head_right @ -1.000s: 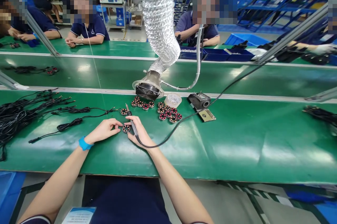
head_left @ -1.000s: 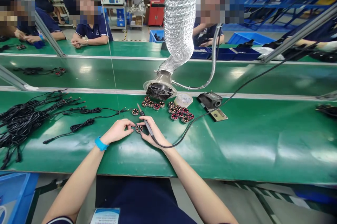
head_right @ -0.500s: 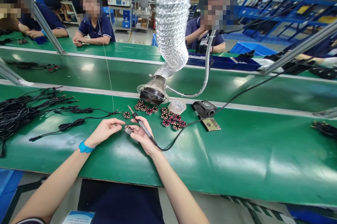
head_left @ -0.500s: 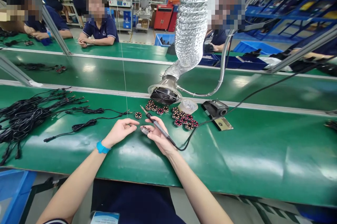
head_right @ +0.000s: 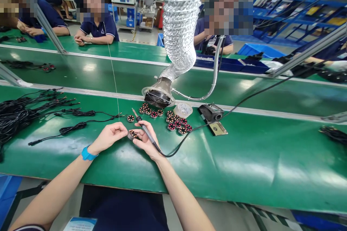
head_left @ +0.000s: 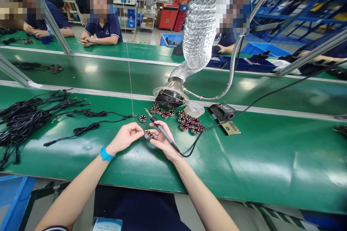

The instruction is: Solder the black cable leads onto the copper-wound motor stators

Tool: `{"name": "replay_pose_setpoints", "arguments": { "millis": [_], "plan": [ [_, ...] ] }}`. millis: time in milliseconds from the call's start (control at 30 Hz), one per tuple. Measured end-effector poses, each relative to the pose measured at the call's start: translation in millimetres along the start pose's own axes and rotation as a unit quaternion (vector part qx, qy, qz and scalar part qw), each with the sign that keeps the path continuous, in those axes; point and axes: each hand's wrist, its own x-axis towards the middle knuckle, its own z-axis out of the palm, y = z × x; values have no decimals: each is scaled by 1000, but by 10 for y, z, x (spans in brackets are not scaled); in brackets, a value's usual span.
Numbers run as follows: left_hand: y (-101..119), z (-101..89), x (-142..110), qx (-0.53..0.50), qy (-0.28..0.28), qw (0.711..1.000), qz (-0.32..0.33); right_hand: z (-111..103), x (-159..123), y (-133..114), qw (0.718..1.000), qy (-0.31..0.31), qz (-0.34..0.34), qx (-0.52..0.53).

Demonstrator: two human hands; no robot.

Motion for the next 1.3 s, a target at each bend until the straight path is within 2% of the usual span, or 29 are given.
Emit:
{"name": "replay_pose_setpoints", "arguments": {
  "millis": [233,400,467,600,767,867,1067,1167,1300],
  "plan": [
    [55,51,12,-36,-28,999,-24,1,-7,61,987,-7,-37,-156],
    [56,42,36,-42,34,997,-46,-20,11,58,985,23,-59,-158],
    [46,36,33,4,53,998,-33,-30,23,56,987,37,-62,-147],
    [8,59,11,104,52,993,25,-27,34,58,988,50,-66,-132],
    [-3,105,-14,186,69,976,85,-13,34,56,985,67,-71,-143],
    [30,125,-16,208,67,971,97,-11,26,54,977,80,-80,-181],
    [28,156,21,112,69,991,32,37,-12,54,927,71,-137,-342],
    [-17,147,36,51,73,996,0,43,-13,58,921,77,-147,-352],
    [-45,143,38,13,105,994,-30,2,2,66,913,115,-152,-360]
  ]
}}
